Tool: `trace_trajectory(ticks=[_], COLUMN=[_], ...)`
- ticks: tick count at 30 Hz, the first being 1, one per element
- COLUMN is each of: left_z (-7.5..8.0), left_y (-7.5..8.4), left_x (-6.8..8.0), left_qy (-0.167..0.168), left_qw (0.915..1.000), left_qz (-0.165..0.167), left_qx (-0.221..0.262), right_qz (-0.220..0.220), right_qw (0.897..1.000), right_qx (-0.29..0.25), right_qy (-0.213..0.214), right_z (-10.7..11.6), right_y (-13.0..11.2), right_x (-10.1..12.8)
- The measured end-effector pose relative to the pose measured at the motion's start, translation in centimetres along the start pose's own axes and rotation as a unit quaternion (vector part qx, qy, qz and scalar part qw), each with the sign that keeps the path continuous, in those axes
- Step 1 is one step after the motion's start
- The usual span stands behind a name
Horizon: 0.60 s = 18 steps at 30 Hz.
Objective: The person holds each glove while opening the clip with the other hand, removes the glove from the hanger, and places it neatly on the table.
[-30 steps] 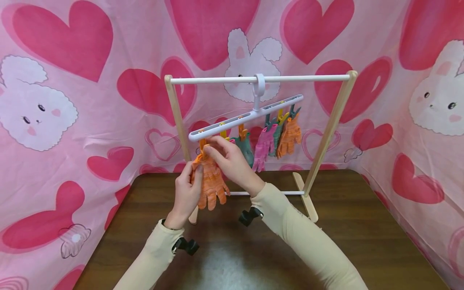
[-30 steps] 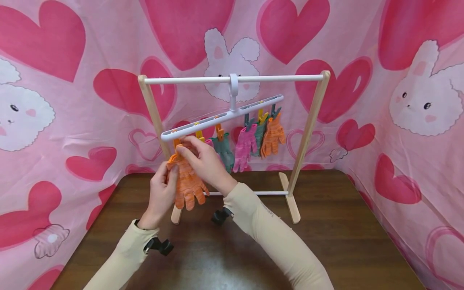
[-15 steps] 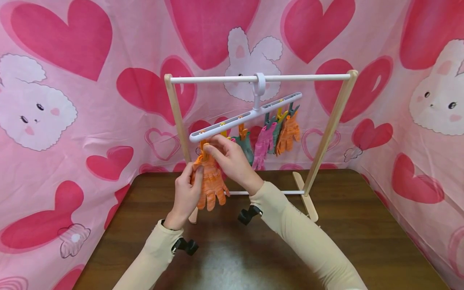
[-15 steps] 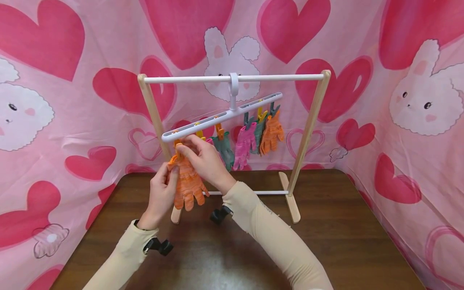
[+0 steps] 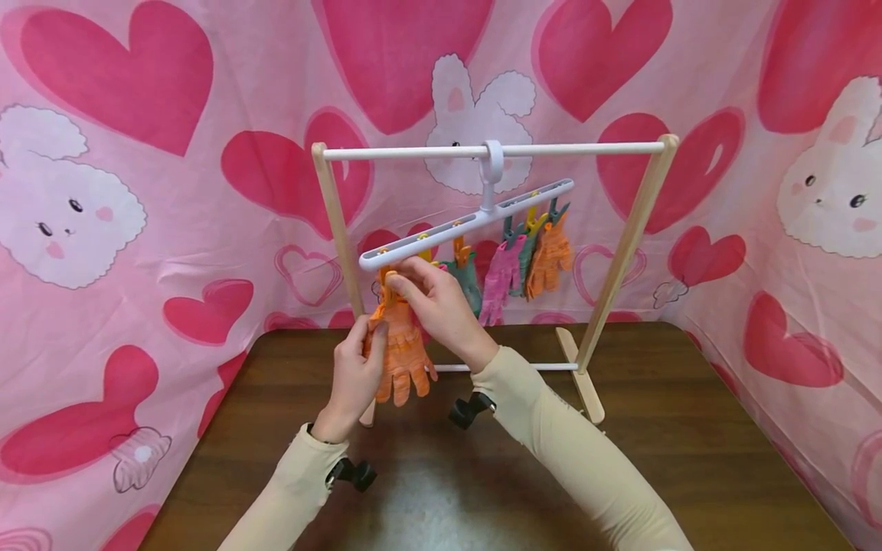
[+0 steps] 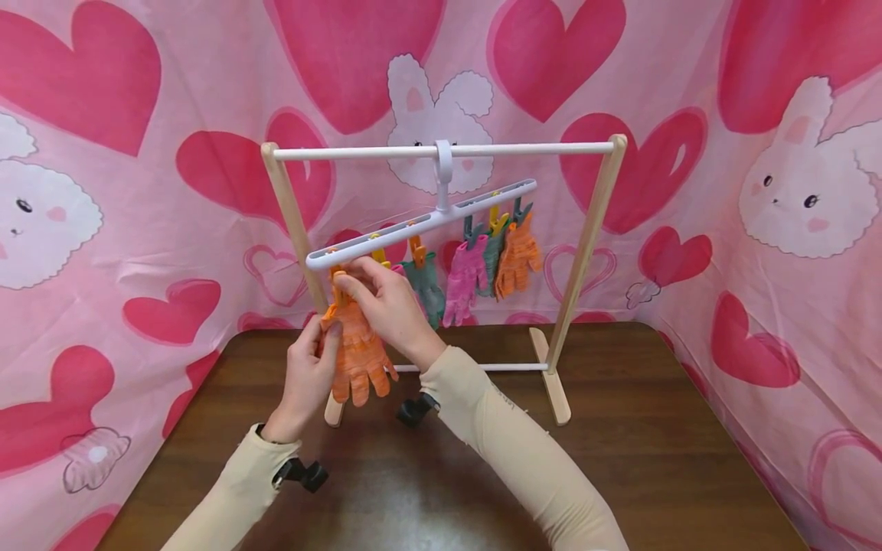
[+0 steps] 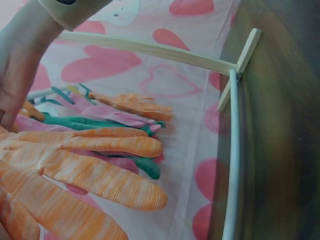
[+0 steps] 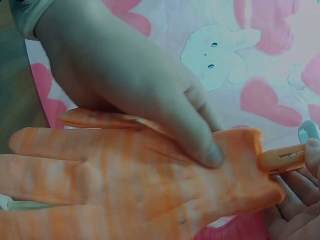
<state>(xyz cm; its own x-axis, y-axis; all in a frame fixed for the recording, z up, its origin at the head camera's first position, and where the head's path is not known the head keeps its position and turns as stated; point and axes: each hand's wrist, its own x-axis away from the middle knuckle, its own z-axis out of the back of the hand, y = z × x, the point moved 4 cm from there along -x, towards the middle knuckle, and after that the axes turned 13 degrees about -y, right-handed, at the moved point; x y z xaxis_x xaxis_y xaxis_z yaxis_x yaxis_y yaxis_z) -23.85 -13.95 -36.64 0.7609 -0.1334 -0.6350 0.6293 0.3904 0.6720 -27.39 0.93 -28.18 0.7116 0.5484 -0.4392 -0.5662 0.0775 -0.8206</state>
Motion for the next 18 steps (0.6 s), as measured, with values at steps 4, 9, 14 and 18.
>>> trace_trajectory(ticks=[4, 9, 14, 18], left_z=[-0.1, 0.3, 0.6, 0.7], left_y=[0.5, 2.4, 2.7, 2.3], left_x=[0.4, 0.7, 1.2, 1.5], left_qy=[0.005, 0.011, 0.017, 0.022], left_qw=[1.0, 0.9998, 0.9998, 0.9997], left_qz=[-0.005, -0.013, -0.008, -0.005], left_qx=[0.001, 0.003, -0.009, -0.013], right_qz=[0.008, -0.001, -0.008, -0.002], right_qw=[1.0, 1.0, 1.0, 1.0], right_qx=[-0.011, -0.01, -0.014, -0.023], right_qy=[-0.003, -0.003, -0.005, -0.008], right_z=[0.0, 0.0, 0.1, 0.0], right_y=[-0.2, -0.3, 0.0, 0.1], right_x=[-0.1, 0.1, 0.4, 0.6])
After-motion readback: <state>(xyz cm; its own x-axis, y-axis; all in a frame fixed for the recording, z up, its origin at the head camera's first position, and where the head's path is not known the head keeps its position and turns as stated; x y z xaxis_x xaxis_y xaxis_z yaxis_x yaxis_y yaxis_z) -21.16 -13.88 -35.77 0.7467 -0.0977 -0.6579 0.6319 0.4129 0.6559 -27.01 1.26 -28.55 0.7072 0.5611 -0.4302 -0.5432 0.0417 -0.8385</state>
